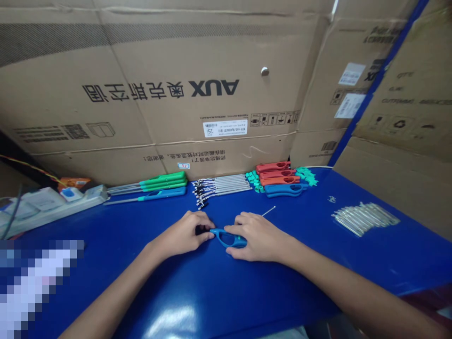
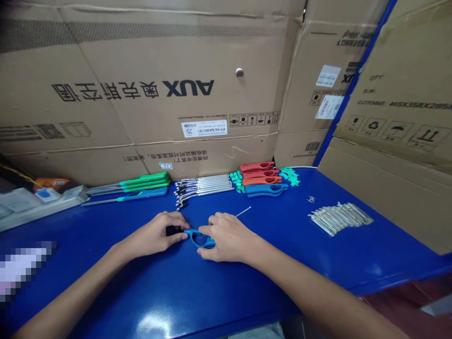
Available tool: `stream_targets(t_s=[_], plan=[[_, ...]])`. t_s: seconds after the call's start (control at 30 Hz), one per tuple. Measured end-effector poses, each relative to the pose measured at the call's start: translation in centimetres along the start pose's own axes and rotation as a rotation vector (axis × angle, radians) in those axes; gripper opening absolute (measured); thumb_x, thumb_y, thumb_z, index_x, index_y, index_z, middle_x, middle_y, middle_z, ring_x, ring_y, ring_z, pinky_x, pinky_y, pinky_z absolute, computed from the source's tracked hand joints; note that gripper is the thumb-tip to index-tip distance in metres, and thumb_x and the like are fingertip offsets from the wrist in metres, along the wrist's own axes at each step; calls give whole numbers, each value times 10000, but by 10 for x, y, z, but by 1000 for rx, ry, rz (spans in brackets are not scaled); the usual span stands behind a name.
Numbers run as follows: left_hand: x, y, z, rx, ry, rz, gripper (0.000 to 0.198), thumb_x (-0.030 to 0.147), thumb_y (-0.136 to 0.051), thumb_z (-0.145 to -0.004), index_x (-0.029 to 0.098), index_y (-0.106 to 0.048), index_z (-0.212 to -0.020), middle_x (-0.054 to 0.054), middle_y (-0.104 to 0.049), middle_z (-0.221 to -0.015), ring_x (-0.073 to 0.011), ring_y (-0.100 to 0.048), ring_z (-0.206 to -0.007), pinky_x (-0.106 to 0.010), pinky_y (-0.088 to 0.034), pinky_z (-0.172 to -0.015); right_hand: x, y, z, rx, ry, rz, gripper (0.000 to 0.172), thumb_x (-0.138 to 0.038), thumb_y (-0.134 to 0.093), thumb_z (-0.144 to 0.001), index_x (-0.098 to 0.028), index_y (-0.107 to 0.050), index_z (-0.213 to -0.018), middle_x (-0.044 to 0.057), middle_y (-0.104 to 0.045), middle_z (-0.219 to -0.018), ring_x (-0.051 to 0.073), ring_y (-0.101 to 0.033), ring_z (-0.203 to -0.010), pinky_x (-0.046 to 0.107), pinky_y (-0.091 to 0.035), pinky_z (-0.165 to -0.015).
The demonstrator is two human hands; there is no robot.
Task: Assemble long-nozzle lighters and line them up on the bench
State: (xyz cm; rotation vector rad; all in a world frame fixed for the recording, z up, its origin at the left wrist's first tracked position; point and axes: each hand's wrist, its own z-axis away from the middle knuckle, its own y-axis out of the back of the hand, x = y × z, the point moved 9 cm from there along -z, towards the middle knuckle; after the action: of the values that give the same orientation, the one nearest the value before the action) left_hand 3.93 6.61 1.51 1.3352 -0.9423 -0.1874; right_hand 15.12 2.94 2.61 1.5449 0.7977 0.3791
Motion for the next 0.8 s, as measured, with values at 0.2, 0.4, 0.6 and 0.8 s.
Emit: stream_targets(t_s=[0.2,0.4,0.6,0.8], plan=[[0,0,0,-10,8,-8,131,246,-631,-846,200,-714,-937,-37,-701,-908,-193,-633,-859,-308,-463,-794,1,2,0,15,0,-19,429,-478,-612,-829,-200,-693,-1146,94,-659,-915,250,-594,-902,364,-456,-828],[-1,0,-1,-14,28,-18,122,257,-631,-843,197,-703,-921,-36,-692,-896,-193,-626,-846,-310,-459,-777,1,2,1,-1,-9,-18,427,-480,-614,-829,-197,-694,-1139,93,-655,-913,249,-587,-900,367,-454,-828],[-1,2,0,2,17,-35,123,270,-627,-833,200,-698,-906,-35,-691,-885,-196,-627,-834,-312,-462,-776,0,2,2,-5,-11,-31,432,-464,-590,-852,-192,-682,-1175,106,-654,-935,258,-583,-927,385,-455,-844],[0,2,0,20,2,-36,127,285,-632,-829,204,-703,-896,-37,-693,-870,-197,-630,-821,-305,-474,-764,2,-1,2,-91,-57,-78,468,-460,-642,-845,-178,-664,-1218,124,-638,-1007,274,-573,-981,389,-465,-832]])
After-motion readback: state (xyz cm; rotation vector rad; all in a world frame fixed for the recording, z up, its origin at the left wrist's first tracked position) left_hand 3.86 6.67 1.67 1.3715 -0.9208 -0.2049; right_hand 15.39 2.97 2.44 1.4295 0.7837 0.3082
